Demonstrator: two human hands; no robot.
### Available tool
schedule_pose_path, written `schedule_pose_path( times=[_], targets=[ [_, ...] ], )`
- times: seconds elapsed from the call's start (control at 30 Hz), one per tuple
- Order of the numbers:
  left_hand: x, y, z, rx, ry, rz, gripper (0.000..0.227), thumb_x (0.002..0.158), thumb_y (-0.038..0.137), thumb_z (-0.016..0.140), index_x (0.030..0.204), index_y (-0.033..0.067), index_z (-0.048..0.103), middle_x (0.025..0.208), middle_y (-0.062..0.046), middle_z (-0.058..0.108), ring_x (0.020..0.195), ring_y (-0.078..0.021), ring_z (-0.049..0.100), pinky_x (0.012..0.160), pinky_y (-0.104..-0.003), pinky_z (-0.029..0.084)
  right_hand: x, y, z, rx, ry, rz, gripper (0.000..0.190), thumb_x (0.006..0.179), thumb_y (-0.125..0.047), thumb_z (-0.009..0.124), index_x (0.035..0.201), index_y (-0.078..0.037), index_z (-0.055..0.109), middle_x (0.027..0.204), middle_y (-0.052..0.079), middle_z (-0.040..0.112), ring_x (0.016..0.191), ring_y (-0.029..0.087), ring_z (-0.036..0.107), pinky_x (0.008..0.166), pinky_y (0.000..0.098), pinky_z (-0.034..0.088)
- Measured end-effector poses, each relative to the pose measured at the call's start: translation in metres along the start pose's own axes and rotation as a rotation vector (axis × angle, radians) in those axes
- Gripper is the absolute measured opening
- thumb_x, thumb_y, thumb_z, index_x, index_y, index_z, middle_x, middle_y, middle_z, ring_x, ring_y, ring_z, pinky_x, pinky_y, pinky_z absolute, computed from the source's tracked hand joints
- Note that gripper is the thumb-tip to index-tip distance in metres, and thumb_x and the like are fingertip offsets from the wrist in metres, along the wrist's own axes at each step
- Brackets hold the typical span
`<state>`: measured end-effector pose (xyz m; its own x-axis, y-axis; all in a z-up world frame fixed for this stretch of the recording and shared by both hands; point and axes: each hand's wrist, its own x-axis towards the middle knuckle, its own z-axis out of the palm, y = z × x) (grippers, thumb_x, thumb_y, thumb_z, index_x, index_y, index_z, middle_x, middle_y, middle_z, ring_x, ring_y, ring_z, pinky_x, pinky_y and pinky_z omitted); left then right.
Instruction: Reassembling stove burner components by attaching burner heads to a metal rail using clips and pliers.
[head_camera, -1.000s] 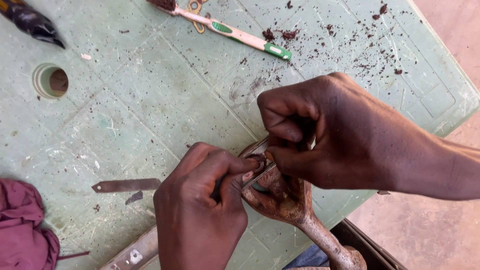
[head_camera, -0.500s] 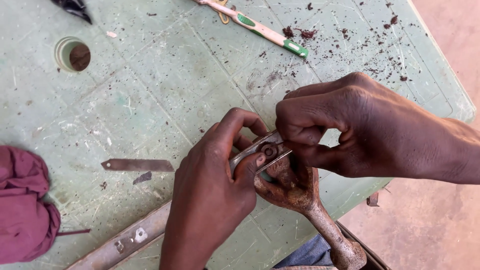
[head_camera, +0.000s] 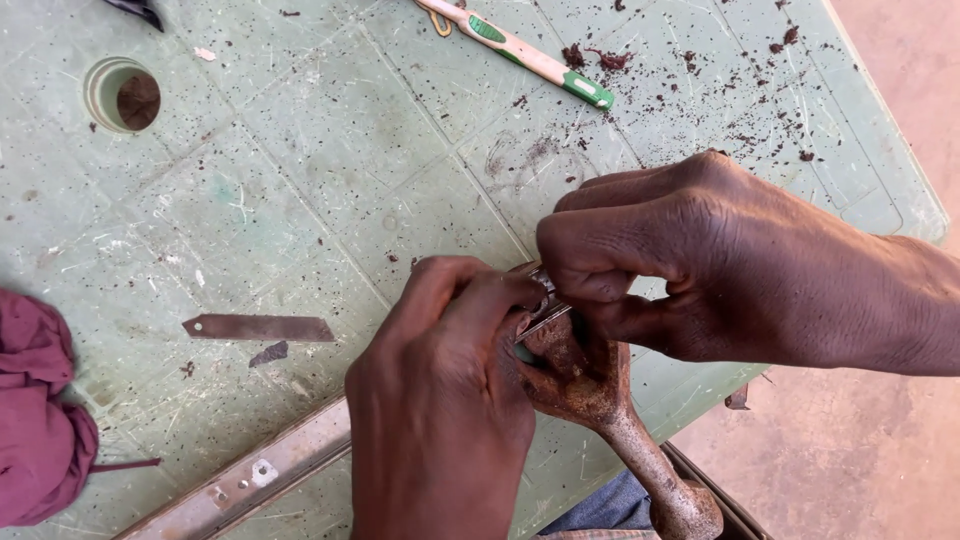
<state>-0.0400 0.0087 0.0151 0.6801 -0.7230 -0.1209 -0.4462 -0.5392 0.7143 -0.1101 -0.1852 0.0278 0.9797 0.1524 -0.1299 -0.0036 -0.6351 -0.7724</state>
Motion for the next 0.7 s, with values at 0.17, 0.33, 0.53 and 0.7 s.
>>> schedule_pose_path(
  times=[0.17, 0.33, 0.53, 0.7],
  targets=[
    [-0.007, 0.006, 0.007, 0.069, 0.125, 0.024, 0.031, 0.075, 0.0, 0.069, 0.097, 0.0208, 0.077, 0.104, 0.004, 0.07, 0.079, -0.023, 0.073, 0.057, -0.041, 0.053, 0.0, 0.0, 0.0, 0.008, -0.001, 0.001, 0.028, 0.071, 0.01, 0.051, 0.071, -0.015, 0.041, 0.068, -0.004, 0.041, 0.058, 0.014, 0.032, 0.049, 0.0269, 0.034],
    [-0.009, 0.015, 0.011, 0.166, 0.145, 0.03, 0.034, 0.065, -0.011, 0.063, 0.09, 0.0121, 0.064, 0.096, -0.001, 0.062, 0.079, -0.0257, 0.067, 0.065, -0.04, 0.052, 0.007, -0.009, -0.003, -0.072, -0.129, -0.225, 0.022, 0.091, 0.007, 0.053, 0.105, -0.01, 0.059, 0.077, 0.004, 0.055, 0.071, 0.027, 0.052, 0.056, 0.0393, 0.044],
    [-0.005, 0.012, 0.015, 0.258, 0.011, -0.147, 0.029, 0.067, -0.007, 0.072, 0.084, 0.0114, 0.058, 0.093, -0.005, 0.06, 0.079, -0.0384, 0.065, 0.068, -0.052, 0.05, 0.016, 0.003, -0.015, -0.008, -0.244, -0.297, 0.055, 0.068, 0.018, 0.051, 0.116, -0.008, 0.061, 0.076, 0.008, 0.059, 0.067, 0.032, 0.059, 0.054, 0.0427, 0.045],
    [-0.004, 0.009, 0.021, 0.355, -0.086, -0.128, 0.059, 0.049, 0.007, 0.091, 0.096, 0.0162, 0.056, 0.102, -0.005, 0.054, 0.083, -0.0347, 0.063, 0.076, -0.05, 0.051, 0.017, 0.0, -0.016, -0.125, -0.269, -0.299, 0.064, 0.067, 0.017, 0.055, 0.125, -0.011, 0.057, 0.078, 0.005, 0.058, 0.07, 0.029, 0.058, 0.046, 0.0442, 0.045]
  ],
)
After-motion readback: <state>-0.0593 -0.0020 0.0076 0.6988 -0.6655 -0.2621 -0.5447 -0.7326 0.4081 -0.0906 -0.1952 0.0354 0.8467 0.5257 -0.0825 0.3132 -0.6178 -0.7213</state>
